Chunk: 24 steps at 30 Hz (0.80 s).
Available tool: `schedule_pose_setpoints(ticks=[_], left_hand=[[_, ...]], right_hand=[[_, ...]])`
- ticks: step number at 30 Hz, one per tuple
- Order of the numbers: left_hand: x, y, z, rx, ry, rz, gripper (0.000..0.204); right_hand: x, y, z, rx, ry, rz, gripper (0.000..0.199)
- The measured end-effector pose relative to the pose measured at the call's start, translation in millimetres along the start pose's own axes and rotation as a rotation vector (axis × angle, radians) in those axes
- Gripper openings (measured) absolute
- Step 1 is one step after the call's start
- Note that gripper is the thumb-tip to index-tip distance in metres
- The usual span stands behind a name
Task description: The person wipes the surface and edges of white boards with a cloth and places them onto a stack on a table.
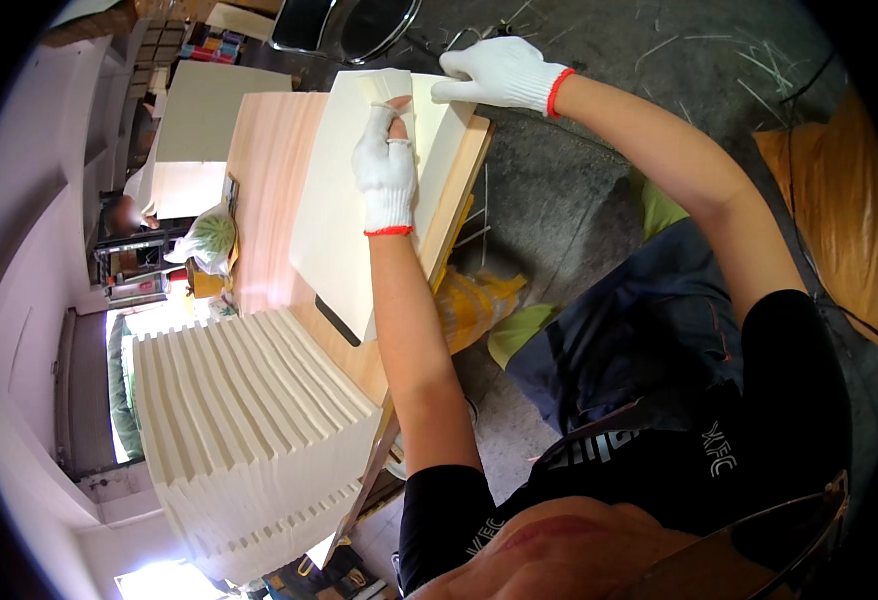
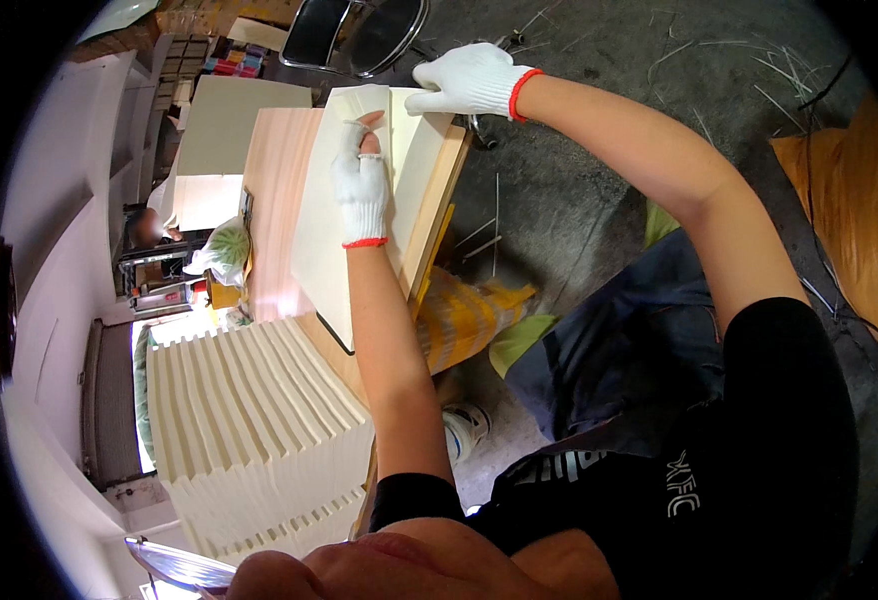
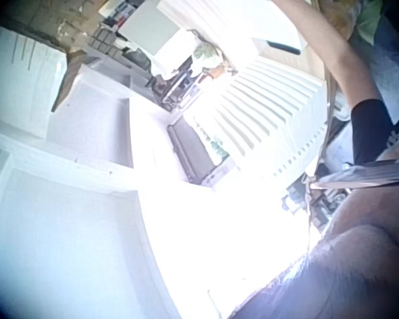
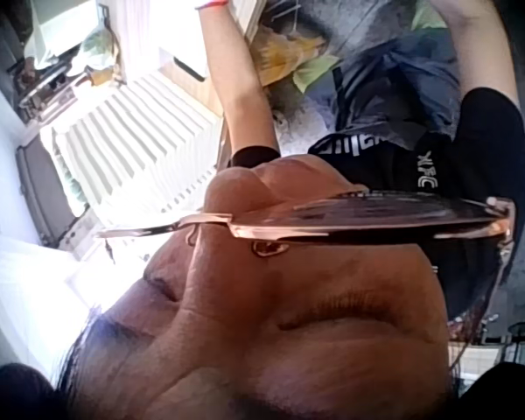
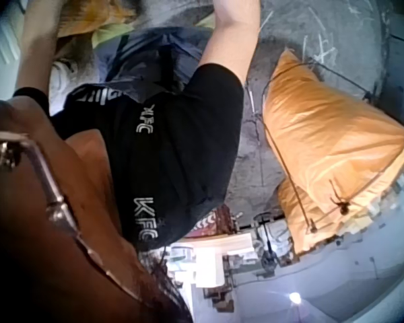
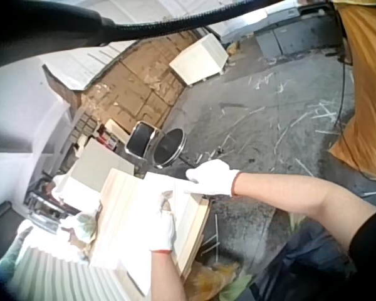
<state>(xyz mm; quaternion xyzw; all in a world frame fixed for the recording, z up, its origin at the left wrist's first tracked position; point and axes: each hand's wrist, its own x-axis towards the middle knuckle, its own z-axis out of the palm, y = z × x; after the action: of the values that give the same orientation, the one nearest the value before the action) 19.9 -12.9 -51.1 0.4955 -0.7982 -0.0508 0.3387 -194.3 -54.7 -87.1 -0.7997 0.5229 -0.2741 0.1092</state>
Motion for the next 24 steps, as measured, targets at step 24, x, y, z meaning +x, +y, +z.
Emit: schedule_pose_setpoints(ticks=[24], left_hand=[[1.6, -1.1, 5.3, -0.119, -0.078, -0.157, 0.031]], right_hand=[[13.8, -13.5, 31.2, 0.460, 0.274, -0.049, 0.042]])
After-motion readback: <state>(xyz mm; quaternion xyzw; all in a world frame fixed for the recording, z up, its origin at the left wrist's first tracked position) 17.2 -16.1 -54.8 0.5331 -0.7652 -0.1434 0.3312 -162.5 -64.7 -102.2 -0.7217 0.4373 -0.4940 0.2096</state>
